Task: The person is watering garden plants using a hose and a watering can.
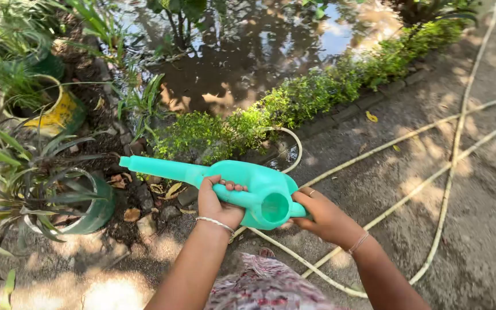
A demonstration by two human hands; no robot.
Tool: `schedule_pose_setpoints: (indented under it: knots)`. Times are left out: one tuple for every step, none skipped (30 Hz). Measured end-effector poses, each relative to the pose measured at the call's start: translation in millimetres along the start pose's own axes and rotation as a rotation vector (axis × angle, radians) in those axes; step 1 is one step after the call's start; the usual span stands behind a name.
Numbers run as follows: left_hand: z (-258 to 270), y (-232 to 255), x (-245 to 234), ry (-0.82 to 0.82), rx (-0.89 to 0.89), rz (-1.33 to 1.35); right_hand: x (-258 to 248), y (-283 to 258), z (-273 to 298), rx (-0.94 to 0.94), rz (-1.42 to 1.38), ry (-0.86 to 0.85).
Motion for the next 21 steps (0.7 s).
schedule_pose_setpoints:
  knots:
    - [-4.5,-4.7,2.5,0.009,0.007,0.01,-2.5,8.9,-3.7,-0.003,-0.001,-0.015]
    - [-9.1,-8.9,4.9,0.008,0.019,0.008,-6.0,15.6,-7.3,-0.107,0.026,0.05]
    - [-14.3,-11.3,6.6,0.007,0.033,0.008,-8.2,22.1,-12.2,-0.215,0.051,0.112]
    - [-18.7,-16.5,6.1,0.016,0.042,0.02,-8.9,27.0,-18.3,-0.221,0.048,0.095]
    - [-23.4,-19.6,7.2,0.031,0.042,0.028,-8.3,33.0,-25.9,-0.108,0.057,0.069]
    - [-27.8,-22.2,7.9,0.046,0.042,0.036,-7.1,38.5,-33.1,0.005,0.067,0.041]
    - [-32.2,-23.0,8.2,0.054,0.043,0.036,-1.5,46.6,-37.7,0.008,0.062,0.036]
    - [-36.1,-22.5,8.1,0.06,0.067,0.017,4.8,54.7,-42.2,0.051,0.052,0.029]
    - [-39.8,-20.9,8.8,0.062,0.09,-0.005,11.4,61.5,-46.9,0.094,0.043,0.026]
    - [-44.5,-18.0,4.0,0.067,0.09,-0.008,18.2,62.8,-47.1,0.097,0.039,0.024]
    - [-50.6,-12.9,-0.2,0.097,0.065,-0.01,25.8,62.7,-49.8,0.072,-0.032,0.046]
    - [-56.7,-6.9,-5.2,0.126,0.04,-0.012,34.4,62.2,-52.7,0.048,-0.103,0.069]
    - [-58.4,-0.6,-10.3,0.135,0.034,-0.02,41.6,56.6,-52.9,0.059,-0.111,0.071]
    - [-60.6,6.6,-15.6,0.129,0.029,-0.051,50.1,51.7,-54.0,0.113,-0.136,0.057]
    - [-67.6,13.1,-17.9,0.116,0.018,-0.081,55.8,48.5,-58.3,0.168,-0.153,0.049]
    - [-72.5,20.5,-26.6,0.118,0.007,-0.087,67.0,49.9,-61.1,0.18,-0.154,0.055]
    - [-77.4,26.5,-36.2,0.108,0.016,-0.099,76.7,51.8,-63.9,0.151,-0.11,0.055]
    - [-82.6,32.8,-46.7,0.098,0.025,-0.11,87.6,54.1,-66.7,0.122,-0.066,0.055]
    - [-90.0,38.0,-61.2,0.111,0.02,-0.101,90.5,49.0,-71.7,0.131,-0.065,0.041]
    - [-97.1,42.8,-76.1,0.133,0.017,-0.082,94.8,46.3,-76.4,0.252,-0.112,-0.035]
    - [-106.1,49.4,-87.4,0.147,0.021,-0.066,98.1,44.1,-84.6,0.365,-0.158,-0.106]
Point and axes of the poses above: each hand's wrist, its own z-axis away from the middle knuckle, its own x-axis out of the palm, y = z × x, the point moved 2 cm from there along -z, towards the middle knuckle, and after that the axes turned 4 degrees about x, right-handed, at the moved point
